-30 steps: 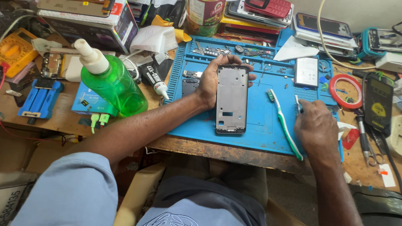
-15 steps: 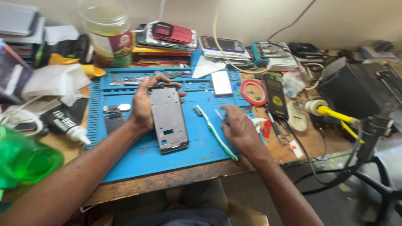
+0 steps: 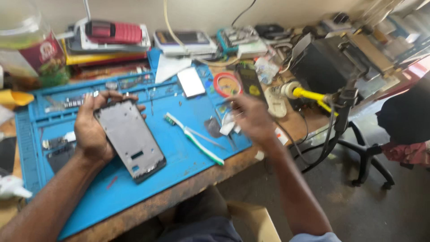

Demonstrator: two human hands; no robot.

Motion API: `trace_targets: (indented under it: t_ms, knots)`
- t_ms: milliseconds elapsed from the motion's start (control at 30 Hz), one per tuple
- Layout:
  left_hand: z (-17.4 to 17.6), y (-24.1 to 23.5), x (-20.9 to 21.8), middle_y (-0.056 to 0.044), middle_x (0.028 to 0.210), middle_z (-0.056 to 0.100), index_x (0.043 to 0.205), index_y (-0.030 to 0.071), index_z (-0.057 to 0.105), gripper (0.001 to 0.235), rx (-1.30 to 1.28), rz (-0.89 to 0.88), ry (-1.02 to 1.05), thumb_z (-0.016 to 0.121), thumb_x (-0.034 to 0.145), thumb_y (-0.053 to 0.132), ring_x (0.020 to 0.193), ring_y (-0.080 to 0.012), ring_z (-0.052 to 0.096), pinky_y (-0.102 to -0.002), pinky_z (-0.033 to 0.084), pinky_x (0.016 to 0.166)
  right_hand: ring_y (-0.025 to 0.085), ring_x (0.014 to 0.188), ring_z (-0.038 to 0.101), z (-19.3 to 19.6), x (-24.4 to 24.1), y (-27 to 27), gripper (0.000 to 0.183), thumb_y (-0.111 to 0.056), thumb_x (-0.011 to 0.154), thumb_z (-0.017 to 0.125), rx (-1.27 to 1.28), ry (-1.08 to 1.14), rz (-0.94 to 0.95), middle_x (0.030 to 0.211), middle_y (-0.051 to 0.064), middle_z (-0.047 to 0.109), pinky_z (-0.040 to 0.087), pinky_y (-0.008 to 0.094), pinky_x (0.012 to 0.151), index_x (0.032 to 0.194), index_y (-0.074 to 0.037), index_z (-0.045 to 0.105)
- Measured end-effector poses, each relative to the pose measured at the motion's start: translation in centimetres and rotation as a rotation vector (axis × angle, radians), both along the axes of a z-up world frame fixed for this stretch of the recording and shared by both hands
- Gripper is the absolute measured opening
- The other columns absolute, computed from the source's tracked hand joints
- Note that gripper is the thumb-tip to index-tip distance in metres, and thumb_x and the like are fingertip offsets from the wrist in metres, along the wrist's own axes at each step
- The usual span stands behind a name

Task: The person cleans the inside of a disassembled smartphone chassis using a toothbrush and a metal pick. The person scrubs the interior surfaces and then uses the pick to remove debris from small crevices and holes.

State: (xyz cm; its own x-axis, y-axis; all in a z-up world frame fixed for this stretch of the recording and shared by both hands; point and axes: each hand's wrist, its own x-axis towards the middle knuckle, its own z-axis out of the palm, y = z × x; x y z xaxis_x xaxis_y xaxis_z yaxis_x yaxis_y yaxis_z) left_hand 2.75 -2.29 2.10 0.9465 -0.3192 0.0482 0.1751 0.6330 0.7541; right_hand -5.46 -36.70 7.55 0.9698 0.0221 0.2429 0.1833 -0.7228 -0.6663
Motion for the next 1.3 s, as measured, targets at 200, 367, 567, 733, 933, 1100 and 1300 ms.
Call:
trace_targets:
  t_ms: [200,367,567,733,933,1100,1300]
  knots:
    - [-0.5,0.0,0.3,-0.020,0.118,0.064,0.114,0.010,0.055,0.051,0.035,-0.007,-0.047,0.026,0.109,0.052,0.111,-0.0380,0.067,-0.057,0.058,0.096,0.019,0.087,0.077,-0.9,-4.0,-2.6,0.026,-0.010,0.086,0.074,-0.205,0.161,-0.156,0.100,0.014,0.080,0.057,0.034,0.078,0.111,-0.004,0.077]
    - [-1.0,0.0,-0.1,-0.019,0.118,0.065,0.115,0.008,0.057,0.048,-0.016,-0.023,-0.022,0.031,0.110,0.048,0.112,-0.0359,0.067,-0.054,0.058,0.097,0.023,0.086,0.077,-3.8,-5.3,0.0,0.031,-0.018,0.084,0.079,-0.242,0.138,-0.102,0.097,0.014,0.077,0.059,0.036,0.076,0.111,-0.006,0.073]
    - [-3.3,0.4,1.5,-0.019,0.115,0.068,0.114,0.007,0.061,0.040,-0.195,-0.060,-0.013,0.044,0.107,0.042,0.103,-0.0365,0.069,-0.052,0.059,0.090,0.031,0.085,0.075,-5.0,-3.7,-1.0,0.040,-0.023,0.084,0.075,-0.340,0.169,-0.104,0.094,0.014,0.076,0.057,0.044,0.075,0.122,-0.013,0.067]
    - [-5.1,-0.3,2.4,-0.019,0.116,0.069,0.118,0.003,0.062,0.052,-0.310,-0.140,-0.059,0.037,0.113,0.048,0.103,-0.0339,0.070,-0.046,0.060,0.090,0.025,0.091,0.073,-6.4,-3.8,-1.6,0.055,-0.025,0.085,0.071,-0.335,0.060,-0.048,0.104,0.012,0.073,0.057,0.041,0.081,0.138,-0.018,0.060]
    - [-5.4,-0.4,2.4,-0.019,0.118,0.068,0.120,0.001,0.063,0.066,-0.258,-0.143,-0.098,0.024,0.118,0.054,0.108,-0.0337,0.068,-0.048,0.057,0.095,0.023,0.096,0.070,-6.9,-2.1,-1.0,0.064,-0.007,0.089,0.069,0.633,0.018,0.039,0.127,0.021,0.066,0.057,0.036,0.084,0.151,-0.007,0.053]
    - [-5.1,-0.4,2.7,-0.018,0.118,0.069,0.117,0.001,0.062,0.065,-0.289,-0.173,-0.095,0.022,0.118,0.051,0.105,-0.0333,0.069,-0.048,0.058,0.092,0.021,0.101,0.067,-7.3,-5.2,3.4,0.072,0.008,0.092,0.066,1.518,0.236,0.401,0.146,0.028,0.060,0.058,0.032,0.087,0.161,0.002,0.046]
    - [-4.1,0.2,1.8,-0.018,0.114,0.069,0.116,0.002,0.063,0.066,-0.141,-0.128,-0.084,0.021,0.112,0.053,0.104,-0.0307,0.070,-0.047,0.059,0.093,0.022,0.105,0.065,-8.9,-7.4,11.9,0.076,0.009,0.088,0.067,1.539,0.305,0.301,0.113,0.018,0.064,0.056,0.036,0.086,0.160,0.004,0.045]
